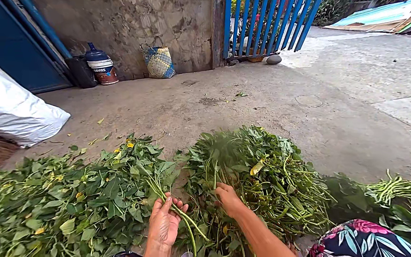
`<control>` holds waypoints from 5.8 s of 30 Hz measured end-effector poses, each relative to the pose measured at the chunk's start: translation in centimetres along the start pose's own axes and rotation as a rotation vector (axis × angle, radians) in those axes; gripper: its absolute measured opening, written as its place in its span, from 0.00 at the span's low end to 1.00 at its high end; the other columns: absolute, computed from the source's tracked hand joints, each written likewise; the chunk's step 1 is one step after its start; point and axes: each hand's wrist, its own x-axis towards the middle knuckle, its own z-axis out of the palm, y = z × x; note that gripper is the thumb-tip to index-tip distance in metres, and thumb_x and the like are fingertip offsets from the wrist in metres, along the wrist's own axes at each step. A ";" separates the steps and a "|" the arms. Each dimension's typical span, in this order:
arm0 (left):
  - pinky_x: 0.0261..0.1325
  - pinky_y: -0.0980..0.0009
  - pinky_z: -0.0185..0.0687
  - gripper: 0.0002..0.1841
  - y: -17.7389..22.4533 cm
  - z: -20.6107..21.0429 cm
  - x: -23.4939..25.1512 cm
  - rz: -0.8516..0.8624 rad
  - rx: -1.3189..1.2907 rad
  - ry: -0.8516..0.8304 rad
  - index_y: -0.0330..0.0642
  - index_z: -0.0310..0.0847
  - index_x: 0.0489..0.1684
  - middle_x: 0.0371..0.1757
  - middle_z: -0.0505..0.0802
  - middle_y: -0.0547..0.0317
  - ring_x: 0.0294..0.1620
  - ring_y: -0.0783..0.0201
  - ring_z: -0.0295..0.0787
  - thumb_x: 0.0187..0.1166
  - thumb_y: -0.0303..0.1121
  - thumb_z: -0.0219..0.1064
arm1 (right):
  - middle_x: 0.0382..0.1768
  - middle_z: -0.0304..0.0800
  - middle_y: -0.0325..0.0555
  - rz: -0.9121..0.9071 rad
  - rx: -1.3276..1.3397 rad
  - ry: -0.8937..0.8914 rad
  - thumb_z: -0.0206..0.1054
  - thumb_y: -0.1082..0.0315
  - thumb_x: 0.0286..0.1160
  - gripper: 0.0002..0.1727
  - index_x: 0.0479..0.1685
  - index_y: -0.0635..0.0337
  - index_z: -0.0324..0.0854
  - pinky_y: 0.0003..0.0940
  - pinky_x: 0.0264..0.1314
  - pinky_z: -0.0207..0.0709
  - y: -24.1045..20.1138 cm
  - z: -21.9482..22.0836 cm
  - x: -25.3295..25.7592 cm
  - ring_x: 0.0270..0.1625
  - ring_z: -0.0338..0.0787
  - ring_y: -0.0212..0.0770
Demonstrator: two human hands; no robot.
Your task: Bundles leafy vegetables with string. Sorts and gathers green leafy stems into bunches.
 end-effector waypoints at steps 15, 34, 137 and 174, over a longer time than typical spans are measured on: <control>0.33 0.60 0.92 0.05 -0.5 0.9 0.5 -0.025 0.066 0.015 0.37 0.72 0.53 0.30 0.84 0.53 0.23 0.60 0.86 0.91 0.25 0.52 | 0.46 0.88 0.48 -0.167 0.002 -0.387 0.54 0.78 0.78 0.18 0.66 0.63 0.70 0.38 0.49 0.88 -0.4 -0.2 -9.1 0.44 0.92 0.42; 0.35 0.60 0.93 0.05 -0.1 0.8 -0.2 0.030 0.034 -0.056 0.34 0.73 0.51 0.31 0.87 0.50 0.26 0.58 0.89 0.90 0.26 0.55 | 0.46 0.93 0.42 -0.744 -0.310 0.049 0.57 0.64 0.89 0.16 0.62 0.58 0.87 0.31 0.51 0.87 4.1 2.6 -9.3 0.44 0.91 0.33; 0.40 0.63 0.92 0.06 -2.1 -2.0 -3.2 -0.011 0.272 -0.130 0.22 0.81 0.49 0.36 0.94 0.38 0.35 0.54 0.95 0.83 0.19 0.64 | 0.28 0.78 0.36 -0.077 0.062 -0.514 0.51 0.61 0.88 0.14 0.48 0.58 0.80 0.26 0.26 0.71 1.9 5.4 -10.6 0.23 0.75 0.30; 0.40 0.63 0.97 0.02 2.4 -4.5 -3.3 0.641 0.048 0.484 0.28 0.77 0.44 0.30 0.92 0.50 0.30 0.57 0.96 0.81 0.17 0.63 | 0.75 0.79 0.70 0.461 -1.409 -0.457 0.58 0.42 0.85 0.34 0.77 0.61 0.77 0.73 0.71 0.74 18.1 -3.4 -8.7 0.75 0.81 0.70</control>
